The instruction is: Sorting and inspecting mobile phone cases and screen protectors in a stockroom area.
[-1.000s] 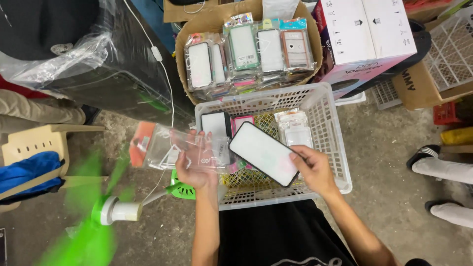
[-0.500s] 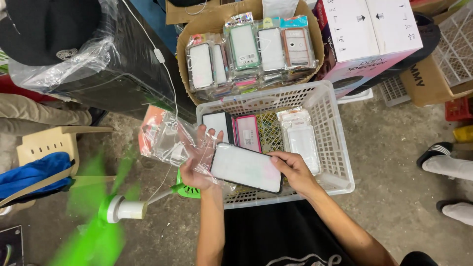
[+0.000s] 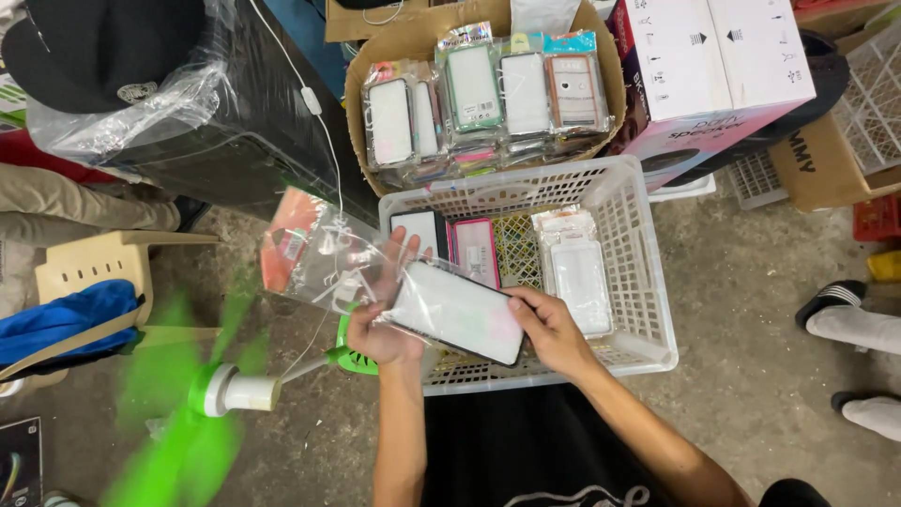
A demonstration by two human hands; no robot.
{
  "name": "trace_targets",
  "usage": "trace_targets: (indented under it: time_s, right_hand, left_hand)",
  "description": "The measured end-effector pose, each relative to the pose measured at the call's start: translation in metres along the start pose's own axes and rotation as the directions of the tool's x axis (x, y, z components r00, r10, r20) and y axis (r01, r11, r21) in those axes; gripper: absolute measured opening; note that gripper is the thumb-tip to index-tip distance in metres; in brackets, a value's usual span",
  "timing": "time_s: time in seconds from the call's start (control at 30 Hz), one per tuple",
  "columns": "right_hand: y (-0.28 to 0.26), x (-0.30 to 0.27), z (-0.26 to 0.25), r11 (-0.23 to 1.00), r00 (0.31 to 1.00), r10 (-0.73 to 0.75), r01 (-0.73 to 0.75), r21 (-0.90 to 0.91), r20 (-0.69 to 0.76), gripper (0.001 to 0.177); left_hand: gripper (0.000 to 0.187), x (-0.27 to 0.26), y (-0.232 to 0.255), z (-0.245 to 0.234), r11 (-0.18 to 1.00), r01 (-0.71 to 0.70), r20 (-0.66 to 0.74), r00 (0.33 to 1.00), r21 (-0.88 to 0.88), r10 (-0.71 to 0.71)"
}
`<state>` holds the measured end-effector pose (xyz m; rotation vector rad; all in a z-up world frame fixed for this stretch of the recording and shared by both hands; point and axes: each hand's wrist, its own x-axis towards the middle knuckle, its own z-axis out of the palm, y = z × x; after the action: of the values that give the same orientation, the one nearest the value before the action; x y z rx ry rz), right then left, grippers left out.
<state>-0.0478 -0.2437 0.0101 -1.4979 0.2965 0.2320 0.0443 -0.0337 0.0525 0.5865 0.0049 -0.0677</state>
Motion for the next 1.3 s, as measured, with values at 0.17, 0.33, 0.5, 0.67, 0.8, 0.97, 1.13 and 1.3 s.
trace_targets:
  time_s: [0.17, 0.33, 0.5, 0.67, 0.8, 0.97, 1.13, 1.3]
  right_hand:
    - [-0.027, -0.006, 0.021, 0.999, 0.999, -0.039, 0.039, 0.032, 0.007, 0.040]
    - [-0.059, -0.007, 0.011, 0.869, 0.948, -0.145, -0.014, 0.495, 0.282, 0.073]
    - [-0.043, -0.002, 0.016, 0.986, 0.992, -0.054, 0.035, 0.165, 0.113, 0.062]
    - [-0.054, 0.000, 0.015, 0.946, 0.956, -0.270, 0.241, 0.215, 0.114, 0.069]
    - [-0.040, 0.003, 0.005, 0.930, 0.909, -0.367, 0.360, 0.070, 0.198, 0.069]
    - [-0.043, 0.002, 0.020, 0.821, 0.860, -0.503, 0.507, -0.262, 0.086, 0.081]
    - [-0.058, -0.001, 0.022, 0.905, 0.931, -0.363, 0.364, -0.219, 0.045, 0.081]
    - [-0.062, -0.005, 0.006, 0.998, 0.987, -0.034, 0.026, 0.055, 0.155, 0.062]
  left_hand:
    - [0.095, -0.010, -0.017, 0.012, 0.996, 0.060, -0.034, 0.997, -0.062, -0.063]
    - [0.090, -0.007, -0.004, 0.028, 0.994, 0.053, -0.185, 0.980, -0.094, -0.070]
    - [0.082, -0.015, -0.019, 0.020, 0.968, 0.163, -0.137, 0.972, -0.189, -0.190]
    - [0.076, -0.021, -0.024, 0.022, 0.929, 0.203, -0.167, 0.950, -0.309, -0.263]
    - [0.080, -0.023, -0.021, 0.016, 0.871, 0.235, -0.129, 0.939, -0.432, -0.317]
    - [0.075, -0.034, -0.036, 0.018, 0.924, 0.283, -0.168, 0.929, -0.256, -0.331]
    - [0.069, -0.032, -0.026, 0.015, 0.906, 0.383, -0.133, 0.903, -0.177, -0.408]
    - [0.058, -0.040, -0.038, -0.043, 0.825, 0.470, -0.301, 0.873, 0.313, -0.383]
